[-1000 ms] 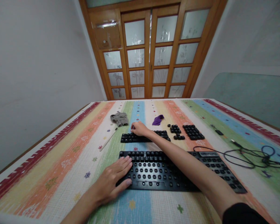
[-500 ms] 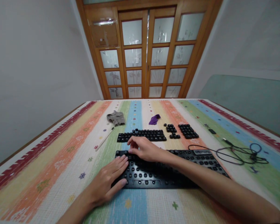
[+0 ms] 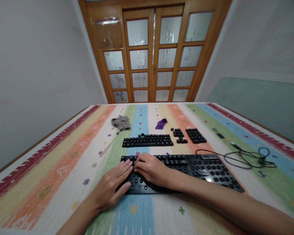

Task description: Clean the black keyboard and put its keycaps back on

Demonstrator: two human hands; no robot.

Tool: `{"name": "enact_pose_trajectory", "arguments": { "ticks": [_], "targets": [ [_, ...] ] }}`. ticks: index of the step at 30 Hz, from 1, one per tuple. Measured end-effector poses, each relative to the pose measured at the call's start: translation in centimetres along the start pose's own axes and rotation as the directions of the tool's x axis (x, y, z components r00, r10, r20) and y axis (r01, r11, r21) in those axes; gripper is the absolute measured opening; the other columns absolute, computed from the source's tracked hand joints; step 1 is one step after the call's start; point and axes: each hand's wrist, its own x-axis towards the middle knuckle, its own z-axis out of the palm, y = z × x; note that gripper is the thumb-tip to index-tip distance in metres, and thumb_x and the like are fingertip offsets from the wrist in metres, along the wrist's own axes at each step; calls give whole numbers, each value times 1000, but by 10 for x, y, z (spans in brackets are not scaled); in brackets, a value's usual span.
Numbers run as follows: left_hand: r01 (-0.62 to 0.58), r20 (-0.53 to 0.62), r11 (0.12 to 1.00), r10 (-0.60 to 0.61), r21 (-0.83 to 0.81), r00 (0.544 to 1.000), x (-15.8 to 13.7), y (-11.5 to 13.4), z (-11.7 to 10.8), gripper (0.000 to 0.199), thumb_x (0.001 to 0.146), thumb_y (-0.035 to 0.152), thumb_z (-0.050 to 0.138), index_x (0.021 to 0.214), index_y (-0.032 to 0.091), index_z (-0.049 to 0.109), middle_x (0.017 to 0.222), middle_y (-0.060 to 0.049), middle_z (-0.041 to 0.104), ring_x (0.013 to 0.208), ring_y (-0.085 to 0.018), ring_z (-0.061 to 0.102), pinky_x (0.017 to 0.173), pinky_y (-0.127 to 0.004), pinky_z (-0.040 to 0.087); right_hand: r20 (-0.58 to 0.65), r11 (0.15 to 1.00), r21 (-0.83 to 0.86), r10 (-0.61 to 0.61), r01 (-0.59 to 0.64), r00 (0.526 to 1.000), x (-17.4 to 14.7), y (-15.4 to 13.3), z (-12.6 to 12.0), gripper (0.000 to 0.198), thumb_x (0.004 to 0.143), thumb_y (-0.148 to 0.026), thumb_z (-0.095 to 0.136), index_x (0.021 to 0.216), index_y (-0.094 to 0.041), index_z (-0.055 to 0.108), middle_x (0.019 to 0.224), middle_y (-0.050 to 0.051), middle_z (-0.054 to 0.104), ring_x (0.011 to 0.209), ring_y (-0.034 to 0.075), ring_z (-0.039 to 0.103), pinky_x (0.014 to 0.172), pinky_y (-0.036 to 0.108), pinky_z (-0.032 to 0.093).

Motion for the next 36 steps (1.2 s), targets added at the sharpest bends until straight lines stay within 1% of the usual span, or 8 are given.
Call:
{"name": "enact_pose_trajectory", "arguments": {
  "ticks": [5, 8, 12, 18, 25, 31, 36],
  "targets": [
    [20, 5, 999, -20, -27, 1000, -2, -1, 1, 55, 104, 27, 42, 156, 21, 28, 151, -9, 47, 137, -27, 46, 113, -47, 41, 2, 999, 50, 14, -14, 1000, -7, -1, -3, 13, 89, -9, 57, 92, -14, 68, 95, 11, 67, 88, 21, 60, 79, 33, 53],
    [15, 2, 1000, -15, -27, 1000, -2, -1, 1, 54, 104, 28, 42, 156, 20, 29, 151, -10, 46, 138, -27, 46, 113, -46, 40, -9, 998, 58, 18, -18, 1000, -9, -1, -4, 14, 88, -7, 56, 91, -14, 68, 93, 11, 68, 87, 21, 62, 78, 32, 53],
    [19, 1, 999, -19, -33, 1000, -2, -1, 1, 55, 104, 27, 43, 156, 21, 29, 151, -9, 46, 138, -27, 45, 114, -46, 39, -1, 998, 48, 38, -38, 999, -9, -1, -2, 13, 89, -8, 55, 93, -15, 66, 92, 11, 68, 86, 21, 61, 78, 33, 52],
    [10, -17, 999, -11, -35, 1000, -1, -1, 1, 54, 104, 27, 43, 156, 21, 29, 150, -10, 47, 138, -27, 46, 113, -47, 41, 19, 994, 28, 102, -103, 995, -5, -4, -4, 10, 87, -9, 56, 92, -16, 61, 89, 9, 67, 84, 20, 60, 75, 32, 49],
    [14, -21, 999, -14, -43, 1000, -1, 0, 0, 55, 104, 27, 44, 156, 22, 29, 151, -9, 46, 138, -26, 45, 113, -46, 42, 8, 986, 81, 144, -144, 990, -3, -3, -7, 12, 84, -8, 58, 92, -17, 58, 87, 7, 66, 82, 19, 58, 74, 31, 47],
    [11, -10, 999, -11, -45, 1000, 0, 2, -1, 55, 104, 27, 42, 157, 22, 27, 152, -9, 45, 138, -26, 45, 113, -45, 41, 9, 983, 118, 139, -139, 990, -4, -3, -7, 11, 85, -9, 58, 92, -17, 57, 87, 7, 66, 82, 19, 58, 74, 31, 47],
    [15, 15, 999, -15, -38, 1000, 1, 3, -1, 55, 105, 28, 41, 157, 22, 26, 153, -9, 44, 140, -27, 43, 113, -47, 41, 21, 989, 86, 118, -120, 993, -3, -2, -6, 9, 87, -10, 60, 92, -17, 57, 89, 8, 67, 83, 19, 59, 75, 30, 47]
  ]
}}
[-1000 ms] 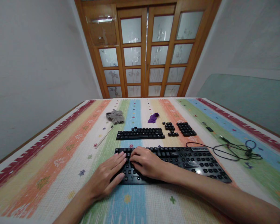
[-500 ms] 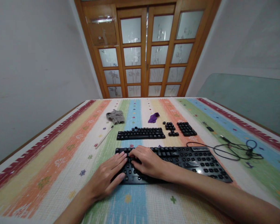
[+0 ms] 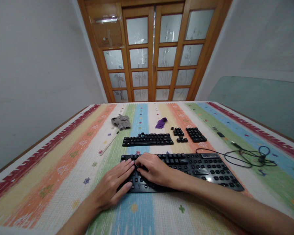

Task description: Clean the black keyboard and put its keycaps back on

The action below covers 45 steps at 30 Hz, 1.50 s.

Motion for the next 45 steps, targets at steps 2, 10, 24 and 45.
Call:
{"name": "enact_pose_trajectory", "arguments": {
  "ticks": [2, 10, 24, 45],
  "targets": [
    [-1, 5, 1000, 1, 9, 1000, 0, 0, 1, 54, 105, 29, 40, 157, 22, 27, 153, -9, 43, 140, -27, 42, 113, -48, 40, 6, 999, -40, -13, 13, 1000, 1, -1, -1, 6, 88, -12, 60, 90, -17, 58, 88, 9, 67, 83, 20, 59, 74, 30, 47],
    [-4, 54, 1000, 3, 31, 999, 1, 2, 3, 55, 104, 30, 42, 156, 19, 28, 153, -11, 42, 142, -28, 40, 113, -50, 40, 215, 926, -347, -78, 151, 973, -4, -17, 3, 23, 87, -11, 52, 109, -9, 58, 86, 13, 70, 72, 22, 62, 63, 32, 46],
    [-38, 73, 999, 35, 38, 997, 8, 5, 3, 50, 105, 28, 40, 154, 18, 33, 148, -12, 50, 139, -28, 44, 113, -52, 41, 418, 881, -412, -44, 232, 907, 11, -33, -10, 23, 95, -11, 42, 113, -6, 54, 84, 15, 72, 70, 24, 69, 52, 32, 46],
    [-56, 41, 992, 51, 115, 998, 5, 7, 7, 54, 107, 27, 34, 158, 16, 20, 152, -12, 44, 142, -26, 40, 114, -47, 40, 117, 935, -308, 219, -174, 969, 48, 9, -35, 15, 88, -20, 56, 90, -16, 71, 83, 8, 72, 76, 18, 63, 65, 27, 39]
  ]
}}
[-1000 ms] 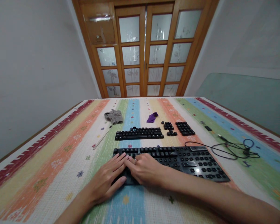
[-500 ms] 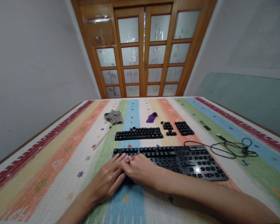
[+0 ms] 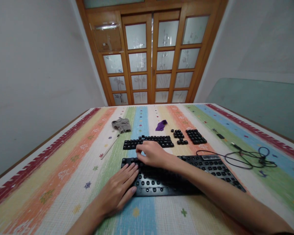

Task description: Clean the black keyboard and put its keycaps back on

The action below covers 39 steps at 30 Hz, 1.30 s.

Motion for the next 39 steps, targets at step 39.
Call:
{"name": "enact_pose_trajectory", "arguments": {
  "ticks": [39],
  "targets": [
    [63, 118, 998, -61, -11, 991, 0, -4, 1, 56, 108, 38, 32, 158, 15, 19, 159, -13, 31, 148, -28, 26, 116, -51, 35, 97, 975, 81, 199, -208, 975, 82, 70, 35, 28, 86, -2, 53, 108, -11, 67, 98, 14, 71, 110, 27, 54, 90, 33, 39]
  ]
}}
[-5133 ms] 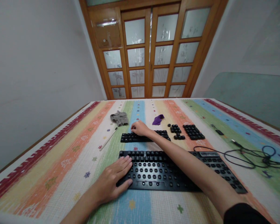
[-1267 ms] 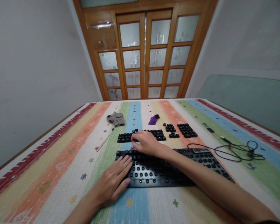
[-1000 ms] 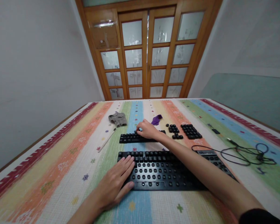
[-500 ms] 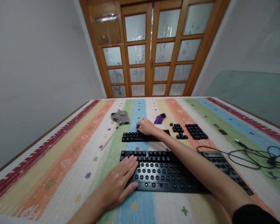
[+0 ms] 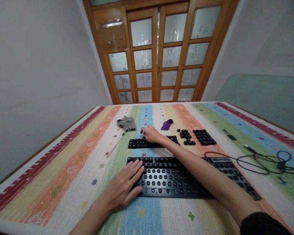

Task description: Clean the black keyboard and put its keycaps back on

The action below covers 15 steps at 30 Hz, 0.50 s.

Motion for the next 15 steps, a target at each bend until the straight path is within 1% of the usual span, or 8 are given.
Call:
{"name": "enact_pose_trajectory", "arguments": {
  "ticks": [4, 7, 9, 11, 13, 15],
  "targets": [
    [5, 27, 1000, -4, -13, 1000, 0, 0, -1, 59, 107, 46, 33, 158, 18, 20, 160, -13, 30, 147, -28, 28, 116, -51, 35, -51, 996, 85, -3, 7, 999, -7, -3, -8, 31, 87, -2, 50, 116, -9, 58, 99, 12, 70, 100, 23, 59, 90, 33, 40],
    [10, 29, 1000, -10, -17, 1000, 0, 1, -2, 61, 106, 46, 34, 158, 18, 18, 159, -12, 32, 147, -28, 29, 116, -51, 35, -68, 987, 159, -27, 37, 997, -24, -6, -13, 35, 89, -5, 52, 123, -10, 50, 96, 8, 70, 89, 18, 61, 85, 30, 43],
    [8, 25, 1000, -7, -22, 1000, 1, 1, -2, 61, 107, 46, 35, 158, 19, 17, 159, -12, 32, 147, -28, 30, 116, -51, 36, -78, 967, 237, -73, 90, 994, -44, -11, -14, 37, 90, -7, 53, 127, -11, 45, 95, 6, 69, 84, 15, 61, 82, 28, 45],
    [4, 20, 1000, -4, -26, 1000, 1, 2, -3, 62, 107, 45, 36, 159, 19, 15, 159, -12, 32, 147, -27, 30, 116, -50, 35, -115, 908, 375, -152, 185, 982, -69, -18, -14, 38, 90, -7, 53, 126, -12, 43, 94, 6, 68, 81, 15, 61, 81, 30, 47],
    [6, 16, 1000, -6, -28, 1000, 2, 2, -3, 64, 106, 44, 38, 159, 20, 13, 159, -11, 31, 147, -28, 29, 117, -50, 34, -153, 865, 428, -217, 262, 964, -97, -27, -13, 38, 89, -8, 54, 126, -14, 43, 97, 6, 66, 89, 17, 61, 86, 34, 48],
    [8, 12, 1000, -8, -27, 1000, 1, 3, -2, 66, 105, 45, 39, 159, 19, 10, 159, -12, 30, 147, -28, 28, 117, -50, 34, -139, 854, 429, -258, 293, 956, -121, -36, -11, 37, 91, -10, 54, 127, -15, 44, 102, 8, 65, 93, 18, 60, 87, 36, 49]
  ]
}}
